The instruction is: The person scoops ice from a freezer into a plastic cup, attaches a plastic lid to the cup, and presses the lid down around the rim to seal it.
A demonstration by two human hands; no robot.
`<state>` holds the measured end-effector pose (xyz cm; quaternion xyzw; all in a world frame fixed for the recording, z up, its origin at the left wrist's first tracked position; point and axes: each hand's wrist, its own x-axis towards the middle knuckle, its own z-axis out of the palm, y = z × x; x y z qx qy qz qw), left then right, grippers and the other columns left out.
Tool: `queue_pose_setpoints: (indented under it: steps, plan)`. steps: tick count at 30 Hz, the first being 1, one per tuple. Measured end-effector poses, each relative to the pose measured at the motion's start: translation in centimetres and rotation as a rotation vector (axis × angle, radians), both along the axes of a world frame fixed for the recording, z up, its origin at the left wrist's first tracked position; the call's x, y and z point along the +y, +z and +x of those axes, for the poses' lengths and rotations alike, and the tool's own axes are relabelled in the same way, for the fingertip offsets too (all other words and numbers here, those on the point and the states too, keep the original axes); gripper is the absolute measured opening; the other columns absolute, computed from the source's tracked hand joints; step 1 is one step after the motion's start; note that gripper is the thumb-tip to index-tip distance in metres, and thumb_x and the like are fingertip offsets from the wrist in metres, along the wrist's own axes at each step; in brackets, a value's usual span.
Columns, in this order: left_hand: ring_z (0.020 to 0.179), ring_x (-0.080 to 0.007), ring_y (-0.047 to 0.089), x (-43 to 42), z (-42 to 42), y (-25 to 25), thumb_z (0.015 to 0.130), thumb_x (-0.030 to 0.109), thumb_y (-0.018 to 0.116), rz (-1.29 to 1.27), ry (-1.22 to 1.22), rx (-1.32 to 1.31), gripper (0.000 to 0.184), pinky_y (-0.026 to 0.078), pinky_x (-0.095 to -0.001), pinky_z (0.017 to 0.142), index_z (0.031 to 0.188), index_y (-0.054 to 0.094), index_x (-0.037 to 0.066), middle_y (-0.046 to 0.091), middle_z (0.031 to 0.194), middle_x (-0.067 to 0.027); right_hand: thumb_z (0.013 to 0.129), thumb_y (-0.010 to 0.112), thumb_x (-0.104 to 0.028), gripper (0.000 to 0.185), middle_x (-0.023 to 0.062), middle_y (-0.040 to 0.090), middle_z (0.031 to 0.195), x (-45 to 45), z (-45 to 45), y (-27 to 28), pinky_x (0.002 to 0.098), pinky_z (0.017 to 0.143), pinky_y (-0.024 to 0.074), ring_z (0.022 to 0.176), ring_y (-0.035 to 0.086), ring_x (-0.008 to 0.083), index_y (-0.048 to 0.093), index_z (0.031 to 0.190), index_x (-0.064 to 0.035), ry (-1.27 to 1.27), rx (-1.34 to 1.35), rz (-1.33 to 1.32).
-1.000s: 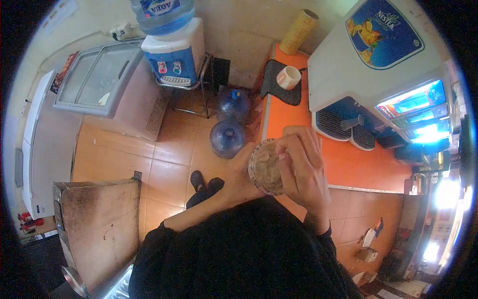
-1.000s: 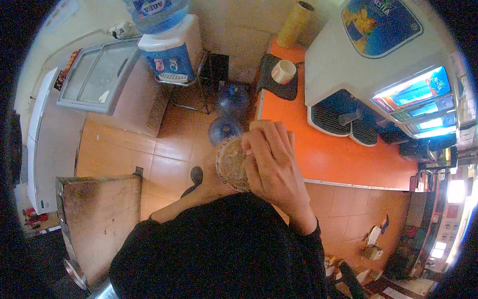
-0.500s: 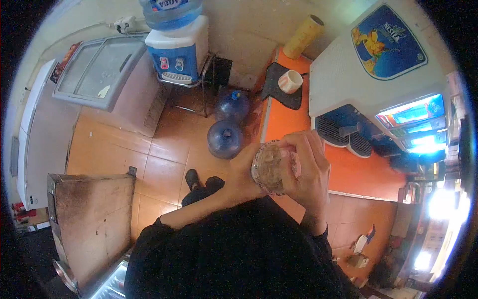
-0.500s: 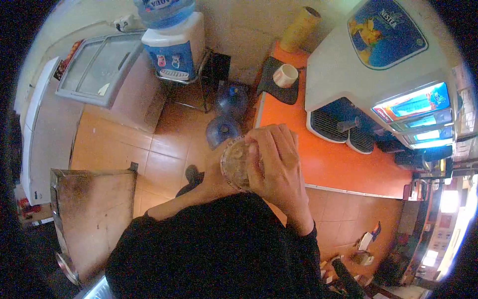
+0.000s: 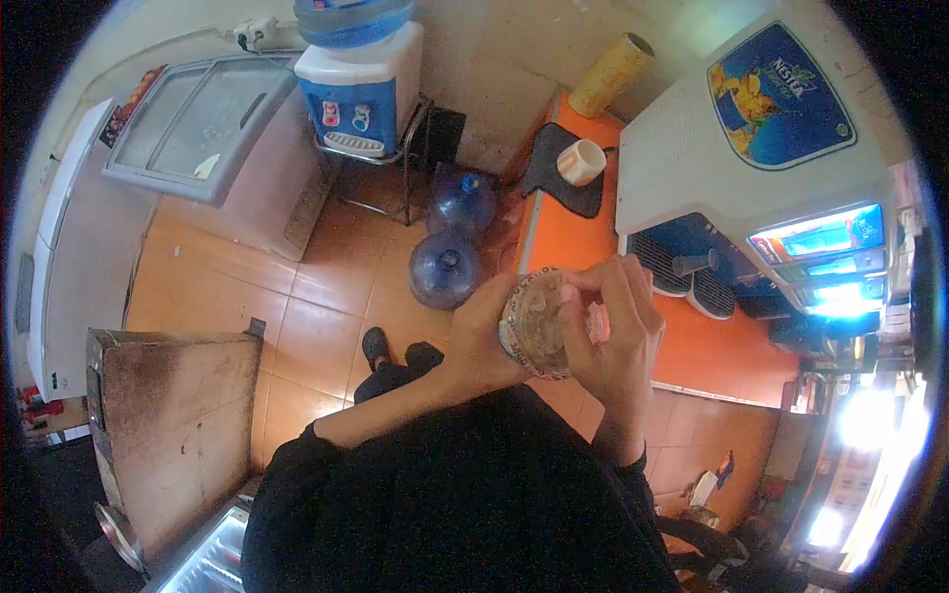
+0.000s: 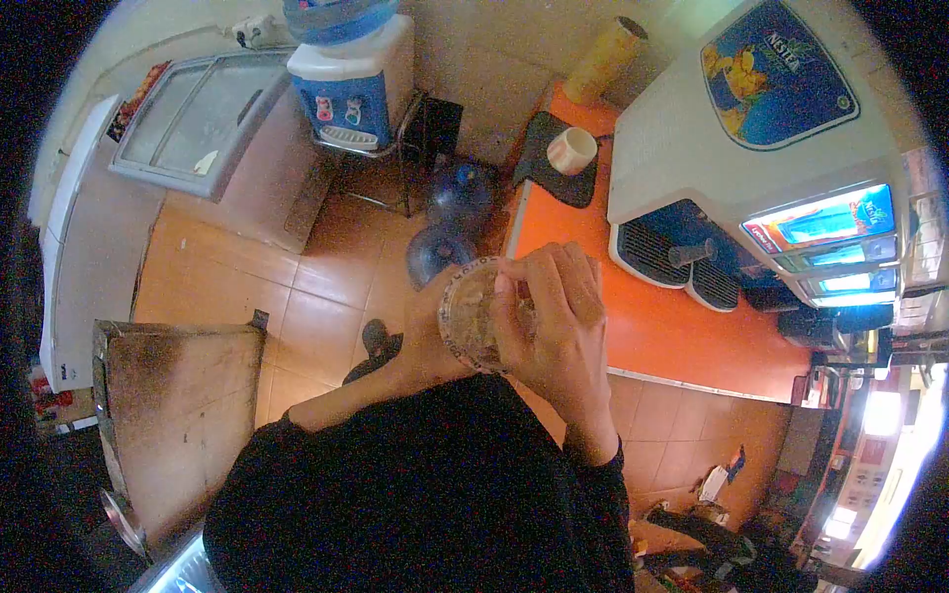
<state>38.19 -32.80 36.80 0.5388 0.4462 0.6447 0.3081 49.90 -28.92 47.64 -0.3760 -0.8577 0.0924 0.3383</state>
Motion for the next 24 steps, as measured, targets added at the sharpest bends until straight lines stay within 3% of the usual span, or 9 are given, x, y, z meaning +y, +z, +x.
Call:
queue_pose_setpoints:
  steps: [12,15,17,21,23,24]
  plan:
    - [0.085,-0.0291,0.064,-0.2,0.2,-0.2,0.056,0.023,0.089,-0.007,0.031,0.043,0.066,0.050,-0.0360,0.072,0.110,0.056,0.003,0.063,0.096,-0.0136,0.080,0.067,-0.008,0.014,0.0103,0.054,0.073,0.0,-0.2,0.4,0.0355,0.060,0.0443,0.066,0.053,0.0260,0.055,0.079,-0.0027,-0.080,0.038,-0.099]
    - [0.083,-0.0296,0.063,0.0,0.4,-0.8,0.056,0.023,0.089,-0.043,-0.019,-0.032,0.066,0.050,-0.0359,0.071,0.110,0.056,0.003,0.062,0.092,-0.0133,0.080,0.069,-0.010,0.015,0.0097,0.054,0.072,0.4,-0.2,0.8,0.0327,0.057,0.0449,0.063,0.054,0.0225,0.056,0.080,-0.0023,-0.067,0.123,-0.175]
    - [0.082,-0.0298,0.063,0.1,0.3,-0.6,0.056,0.023,0.089,-0.006,0.017,-0.020,0.065,0.049,-0.0357,0.070,0.108,0.056,0.002,0.061,0.091,-0.0137,0.079,0.067,-0.006,0.014,0.0059,0.055,0.069,0.3,-0.8,1.0,0.0265,0.061,0.0425,0.065,0.051,0.0120,0.055,0.077,0.0000,-0.121,0.196,-0.153]
    - [0.080,-0.0301,0.062,0.2,0.1,-0.5,0.056,0.023,0.089,0.059,0.057,0.008,0.064,0.048,-0.0354,0.070,0.106,0.056,0.001,0.060,0.090,-0.0141,0.079,0.070,-0.010,0.016,0.0088,0.055,0.071,0.4,-1.0,0.9,0.0316,0.057,0.0452,0.062,0.054,0.0203,0.056,0.080,-0.0025,-0.112,0.159,-0.152]
    - [0.096,-0.0205,0.061,-0.1,0.0,-1.0,0.059,0.015,0.089,-0.050,-0.034,0.053,0.075,0.051,-0.0326,0.082,0.118,0.046,0.002,0.061,0.106,-0.0090,0.075,0.071,-0.009,0.016,0.0082,0.055,0.070,0.5,-1.6,0.9,0.0313,0.057,0.0453,0.061,0.054,0.0200,0.056,0.079,-0.0036,-0.153,0.162,-0.161]
    - [0.096,-0.0205,0.061,-0.3,-0.1,-1.0,0.059,0.015,0.089,-0.046,-0.038,0.058,0.075,0.051,-0.0326,0.082,0.118,0.046,0.002,0.061,0.106,-0.0090,0.075,0.071,-0.009,0.016,0.0082,0.055,0.070,0.4,-1.9,0.9,0.0313,0.057,0.0453,0.061,0.054,0.0200,0.056,0.079,-0.0036,-0.156,0.168,-0.157]
